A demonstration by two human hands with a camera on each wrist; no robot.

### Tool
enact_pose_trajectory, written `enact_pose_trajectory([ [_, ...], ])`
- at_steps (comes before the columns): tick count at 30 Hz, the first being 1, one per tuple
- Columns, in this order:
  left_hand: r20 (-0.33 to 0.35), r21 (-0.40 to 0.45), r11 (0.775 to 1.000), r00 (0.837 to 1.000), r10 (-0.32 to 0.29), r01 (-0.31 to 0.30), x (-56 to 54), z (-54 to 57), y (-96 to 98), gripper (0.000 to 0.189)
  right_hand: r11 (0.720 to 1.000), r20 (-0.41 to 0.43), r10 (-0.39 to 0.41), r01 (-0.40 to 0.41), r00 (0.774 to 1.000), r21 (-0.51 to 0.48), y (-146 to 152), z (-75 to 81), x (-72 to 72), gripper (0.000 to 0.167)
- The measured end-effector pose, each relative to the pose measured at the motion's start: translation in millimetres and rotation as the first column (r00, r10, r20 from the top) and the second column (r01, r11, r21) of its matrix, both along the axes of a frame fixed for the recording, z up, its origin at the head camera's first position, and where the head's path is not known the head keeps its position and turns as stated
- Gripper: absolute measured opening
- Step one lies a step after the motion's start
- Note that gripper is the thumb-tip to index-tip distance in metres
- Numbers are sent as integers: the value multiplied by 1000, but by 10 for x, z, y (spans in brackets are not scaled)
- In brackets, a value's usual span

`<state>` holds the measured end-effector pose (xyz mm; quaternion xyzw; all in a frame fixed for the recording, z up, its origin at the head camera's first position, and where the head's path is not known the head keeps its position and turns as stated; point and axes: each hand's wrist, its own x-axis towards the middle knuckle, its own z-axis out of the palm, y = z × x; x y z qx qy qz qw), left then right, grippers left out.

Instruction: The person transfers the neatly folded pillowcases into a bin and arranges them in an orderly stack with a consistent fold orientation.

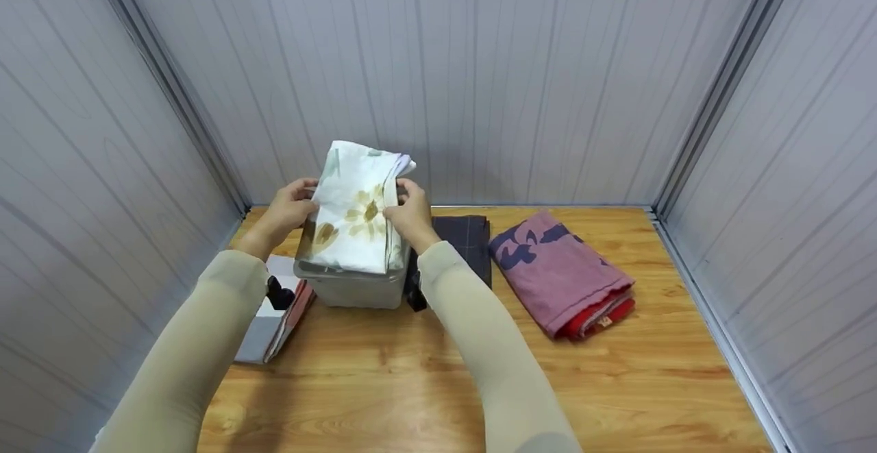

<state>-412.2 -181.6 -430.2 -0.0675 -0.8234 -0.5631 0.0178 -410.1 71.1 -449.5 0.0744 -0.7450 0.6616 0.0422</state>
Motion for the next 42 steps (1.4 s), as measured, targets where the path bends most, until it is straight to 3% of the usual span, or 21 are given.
enact_pose_trajectory([
  [10,-2,27,999,1000,25,-25,-26,-123,52,53,1000,-67,3,-2,998,14,-41,-142,-34,72],
  [19,7,22,998,999,51,-51,-25,-188,36,52,999,-35,37,-36,999,40,-72,-231,-65,73],
  [28,-78,69,994,993,94,-89,-73,-195,31,43,1000,-94,-12,14,995,20,-124,-216,-81,69],
  [34,-48,50,995,995,84,-81,-68,-275,27,49,1000,-61,27,-28,998,-5,-118,-300,-67,72],
  [42,29,47,995,996,89,-91,-42,-302,7,57,996,61,74,-77,995,44,-75,-324,-69,75],
])
